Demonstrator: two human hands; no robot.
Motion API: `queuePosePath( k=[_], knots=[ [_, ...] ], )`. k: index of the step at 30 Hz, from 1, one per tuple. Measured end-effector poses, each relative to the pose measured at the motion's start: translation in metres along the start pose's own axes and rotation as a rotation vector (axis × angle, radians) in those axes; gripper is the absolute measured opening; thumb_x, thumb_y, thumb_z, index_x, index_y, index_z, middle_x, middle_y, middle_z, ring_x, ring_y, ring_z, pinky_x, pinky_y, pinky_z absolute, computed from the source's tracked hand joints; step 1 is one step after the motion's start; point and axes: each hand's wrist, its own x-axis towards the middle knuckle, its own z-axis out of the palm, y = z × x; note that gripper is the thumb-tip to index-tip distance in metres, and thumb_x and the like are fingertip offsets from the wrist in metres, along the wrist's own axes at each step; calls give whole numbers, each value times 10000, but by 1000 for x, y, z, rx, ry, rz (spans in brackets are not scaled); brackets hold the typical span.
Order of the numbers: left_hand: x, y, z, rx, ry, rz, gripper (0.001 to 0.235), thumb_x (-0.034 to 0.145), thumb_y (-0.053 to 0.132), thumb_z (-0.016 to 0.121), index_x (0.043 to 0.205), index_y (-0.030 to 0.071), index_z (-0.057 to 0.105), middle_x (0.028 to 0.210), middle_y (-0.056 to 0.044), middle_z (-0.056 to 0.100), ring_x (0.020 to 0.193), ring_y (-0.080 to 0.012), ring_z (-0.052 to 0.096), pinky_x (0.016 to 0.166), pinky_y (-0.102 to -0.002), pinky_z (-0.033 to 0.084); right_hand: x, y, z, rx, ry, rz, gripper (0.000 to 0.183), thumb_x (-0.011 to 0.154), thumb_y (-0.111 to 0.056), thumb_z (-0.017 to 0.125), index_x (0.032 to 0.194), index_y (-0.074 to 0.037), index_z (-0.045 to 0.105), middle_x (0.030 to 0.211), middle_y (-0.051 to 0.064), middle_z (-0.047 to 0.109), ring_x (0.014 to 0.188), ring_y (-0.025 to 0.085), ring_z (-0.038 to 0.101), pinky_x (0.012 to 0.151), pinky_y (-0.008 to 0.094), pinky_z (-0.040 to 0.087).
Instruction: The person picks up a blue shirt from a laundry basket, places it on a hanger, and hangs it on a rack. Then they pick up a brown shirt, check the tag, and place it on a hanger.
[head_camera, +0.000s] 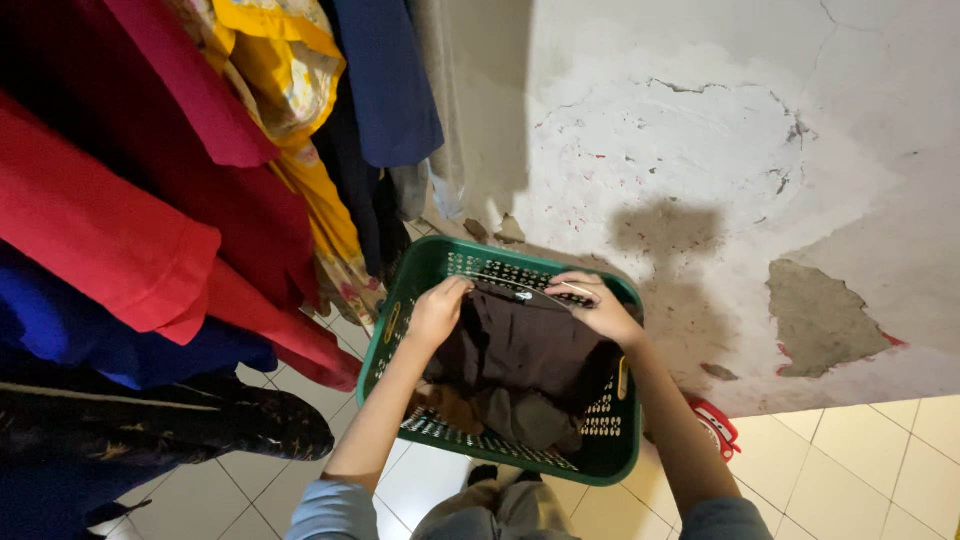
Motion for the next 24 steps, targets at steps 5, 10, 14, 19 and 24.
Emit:
queuePosePath(
  k=[5, 10, 14, 19, 24],
  knots=[
    [13, 3, 1, -223, 107, -5, 139, 923, -38, 599, 1040, 32, 627, 1061, -161, 654, 993, -384, 667, 850, -411, 549, 9, -15, 18, 492, -130, 317, 546, 923, -21, 627, 1438, -184, 546, 1349, -10, 668, 1171, 162, 642, 1060, 321, 512],
    [10, -14, 17, -264, -56, -455, 106, 1037, 74, 535, 1134, 40, 505, 1039, -165, 684, 965, -360, 691, 848, -400, 547, 10, 1, 37, 306, -139, 230, 537, 947, 90, 558, 1425, -151, 607, 1168, 62, 728, 1032, 176, 646, 946, 311, 509],
    [-11, -19, 29, -195, -83, -369, 446, 962, 226, 719, 1220, -9, 441, 1124, -215, 622, 1053, -393, 622, 913, -452, 511, 8, 29, 49, 188, -145, 83, 604, 893, 169, 478, 1375, -152, 653, 1114, 57, 729, 920, 169, 648, 883, 295, 543],
    [-59, -12, 44, 126, -154, -258, 553, 831, 337, 817, 1216, 47, 545, 1379, -198, 534, 1163, -397, 568, 972, -469, 477, -7, 54, 60, 241, -188, 201, 646, 843, 213, 424, 1313, -131, 705, 1106, 68, 748, 874, 192, 630, 845, 297, 526],
    [-90, -10, 92, 101, -208, 14, 656, 746, 337, 826, 1258, 3, 588, 1387, -211, 513, 1220, -413, 540, 975, -483, 428, -9, 63, 50, 234, -106, 127, 606, 877, 197, 429, 1326, -121, 683, 1109, 57, 735, 888, 168, 633, 845, 285, 522]
  ],
)
